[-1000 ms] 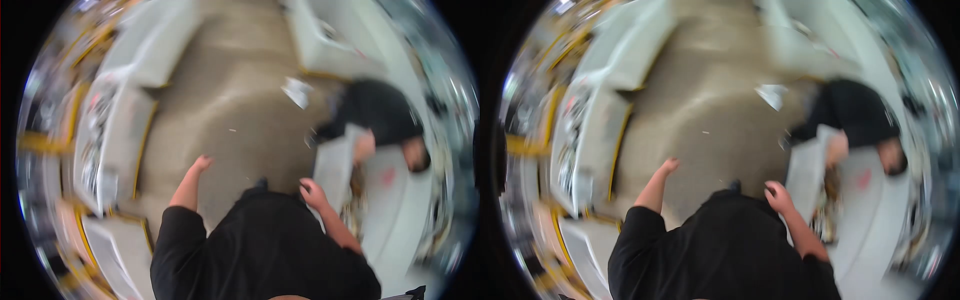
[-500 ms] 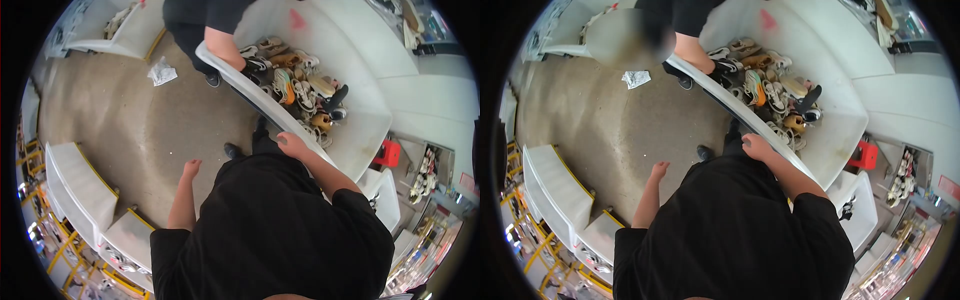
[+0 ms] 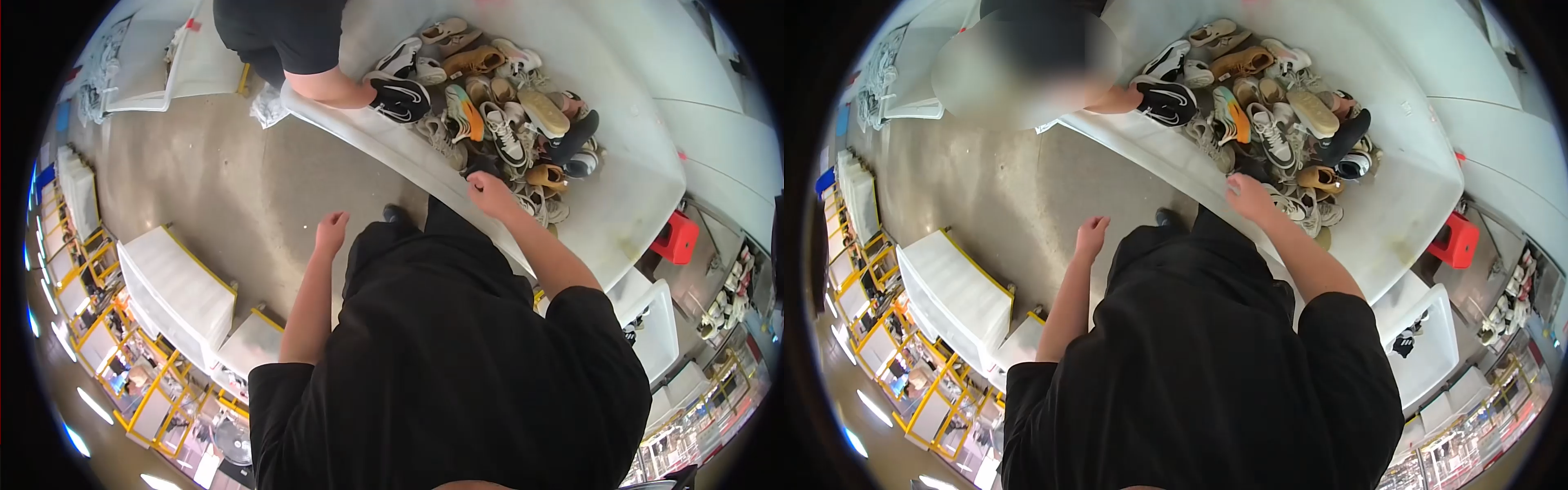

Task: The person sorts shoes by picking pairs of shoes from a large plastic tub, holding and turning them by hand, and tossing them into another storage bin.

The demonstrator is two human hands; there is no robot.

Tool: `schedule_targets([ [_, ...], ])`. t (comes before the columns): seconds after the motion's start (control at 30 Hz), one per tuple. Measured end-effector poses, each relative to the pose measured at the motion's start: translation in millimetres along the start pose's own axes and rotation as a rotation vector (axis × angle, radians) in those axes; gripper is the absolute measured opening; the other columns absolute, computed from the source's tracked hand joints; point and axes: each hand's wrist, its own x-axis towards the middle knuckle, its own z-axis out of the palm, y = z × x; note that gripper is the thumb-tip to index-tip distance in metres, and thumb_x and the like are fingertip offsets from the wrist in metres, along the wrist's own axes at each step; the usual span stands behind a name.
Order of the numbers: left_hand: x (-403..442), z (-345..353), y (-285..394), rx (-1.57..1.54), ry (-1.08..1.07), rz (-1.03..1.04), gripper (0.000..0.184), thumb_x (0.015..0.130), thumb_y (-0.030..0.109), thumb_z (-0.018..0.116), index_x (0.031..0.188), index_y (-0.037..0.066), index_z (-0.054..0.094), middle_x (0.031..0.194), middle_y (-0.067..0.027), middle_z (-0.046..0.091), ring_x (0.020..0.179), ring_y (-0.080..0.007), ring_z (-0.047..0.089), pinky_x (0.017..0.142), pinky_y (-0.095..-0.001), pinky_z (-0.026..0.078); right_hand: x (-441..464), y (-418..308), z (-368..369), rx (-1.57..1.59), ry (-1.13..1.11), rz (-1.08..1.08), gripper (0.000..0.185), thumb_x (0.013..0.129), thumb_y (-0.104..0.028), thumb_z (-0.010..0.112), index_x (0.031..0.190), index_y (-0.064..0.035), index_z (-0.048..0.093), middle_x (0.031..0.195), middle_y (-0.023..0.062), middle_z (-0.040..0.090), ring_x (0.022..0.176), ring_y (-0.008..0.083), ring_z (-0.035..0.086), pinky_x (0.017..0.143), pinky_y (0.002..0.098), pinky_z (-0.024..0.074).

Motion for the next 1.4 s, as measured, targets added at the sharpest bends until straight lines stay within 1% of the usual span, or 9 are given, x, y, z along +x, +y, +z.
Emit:
schedule_targets([
  [0.33, 5.1, 34.1, 119.3, -0.009, -0.104, 0.203, 0.038, 0.097, 0.032, 0.069, 0.122, 0.003, 0.073, 0.114, -0.0153, 0.077, 0.107, -0.0247, 0.074, 0.096, -0.0366, 0.055, 94.5, -15.8, -39.3, 0.075, 0.071, -0.021, 0.043, 0.095, -0.027, 0.066, 0.132, -0.0050, 0.065, 0.131, 0.0167, 0.071, 0.120, 0.0328, 0.068, 0.101, 0.0434, 0.0528],
  [0.73, 69.8, 14.5, 158.9, 0.008, -0.218, 0.270, 0.042, 0.099, 0.030, 0.069, 0.129, 0.001, 0.068, 0.120, -0.0136, 0.075, 0.112, -0.0204, 0.071, 0.099, -0.0344, 0.053, 155.7, -66.3, -30.0, 0.120, 0.154, 0.095, 0.062, 0.092, -0.036, 0.067, 0.147, -0.0081, 0.055, 0.137, 0.0207, 0.065, 0.124, 0.0354, 0.065, 0.103, 0.0446, 0.0512],
  [0.93, 130.6, -6.8, 162.5, -0.200, -0.285, 0.260, 0.054, 0.101, 0.031, 0.067, 0.145, 0.003, 0.055, 0.128, -0.0128, 0.070, 0.116, -0.0223, 0.068, 0.100, -0.0352, 0.053, 149.2, -118.0, -39.7, 0.048, 0.362, 0.110, 0.069, 0.094, -0.045, 0.068, 0.149, -0.0067, 0.051, 0.149, 0.0221, 0.054, 0.134, 0.0376, 0.057, 0.108, 0.0467, 0.0472],
  [1.03, 151.7, -31.1, 179.0, -0.651, -0.326, 0.091, 0.058, 0.103, 0.035, 0.060, 0.152, 0.008, 0.046, 0.133, -0.0140, 0.065, 0.117, -0.0276, 0.066, 0.102, -0.0415, 0.053, 156.7, -145.5, -41.9, 0.082, 0.468, 0.055, 0.072, 0.096, -0.049, 0.069, 0.149, -0.0039, 0.050, 0.147, 0.0200, 0.056, 0.132, 0.0350, 0.058, 0.110, 0.0434, 0.0455],
  [1.1, 168.2, -53.9, 185.4, -1.080, -0.426, -0.040, 0.055, 0.108, 0.043, 0.052, 0.152, 0.011, 0.046, 0.140, -0.0134, 0.061, 0.121, -0.0292, 0.065, 0.104, -0.0482, 0.052, 161.8, -171.6, -49.1, 0.632, 0.421, 0.211, 0.070, 0.097, -0.049, 0.068, 0.148, -0.0042, 0.051, 0.143, 0.0160, 0.058, 0.126, 0.0283, 0.060, 0.108, 0.0370, 0.0468],
  [1.17, 164.8, -96.2, 225.0, -1.077, -0.512, -0.095, 0.058, 0.109, 0.048, 0.047, 0.156, 0.015, 0.040, 0.142, -0.0135, 0.060, 0.125, -0.0294, 0.063, 0.107, -0.0548, 0.051, 166.5, -186.9, -56.1, 0.534, 0.539, 0.244, 0.072, 0.099, -0.053, 0.063, 0.150, -0.0051, 0.048, 0.141, 0.0130, 0.057, 0.119, 0.0224, 0.060, 0.100, 0.0362, 0.0509],
  [1.27, 169.7, -147.1, 263.1, -0.994, -0.991, -0.010, 0.047, 0.106, 0.041, 0.058, 0.147, 0.017, 0.053, 0.134, -0.0110, 0.064, 0.121, -0.0209, 0.063, 0.104, -0.0447, 0.053, 141.2, -264.4, -77.7, 0.799, 0.439, 0.482, 0.077, 0.100, -0.059, 0.055, 0.156, -0.0080, 0.041, 0.147, 0.0136, 0.054, 0.125, 0.0236, 0.058, 0.092, 0.0454, 0.0547],
  [1.37, 203.5, -175.0, 290.5, -0.302, -1.067, 0.440, 0.035, 0.101, 0.032, 0.071, 0.127, 0.010, 0.065, 0.120, -0.0059, 0.066, 0.113, -0.0119, 0.062, 0.097, -0.0318, 0.053, 127.6, -293.4, -51.9, 0.736, 0.299, 0.299, 0.078, 0.100, -0.059, 0.057, 0.157, -0.0090, 0.040, 0.148, 0.0126, 0.052, 0.129, 0.0245, 0.056, 0.097, 0.0454, 0.0535],
  [1.4, 212.5, -186.7, 296.1, -0.604, -1.197, -0.362, 0.030, 0.098, 0.027, 0.076, 0.118, 0.007, 0.067, 0.114, -0.0034, 0.065, 0.110, -0.0092, 0.061, 0.094, -0.0277, 0.052, 132.8, -283.7, -42.0, 0.627, 0.150, 0.231, 0.078, 0.096, -0.050, 0.068, 0.158, -0.0103, 0.040, 0.149, 0.0130, 0.052, 0.133, 0.0262, 0.054, 0.103, 0.0448, 0.0508],
])
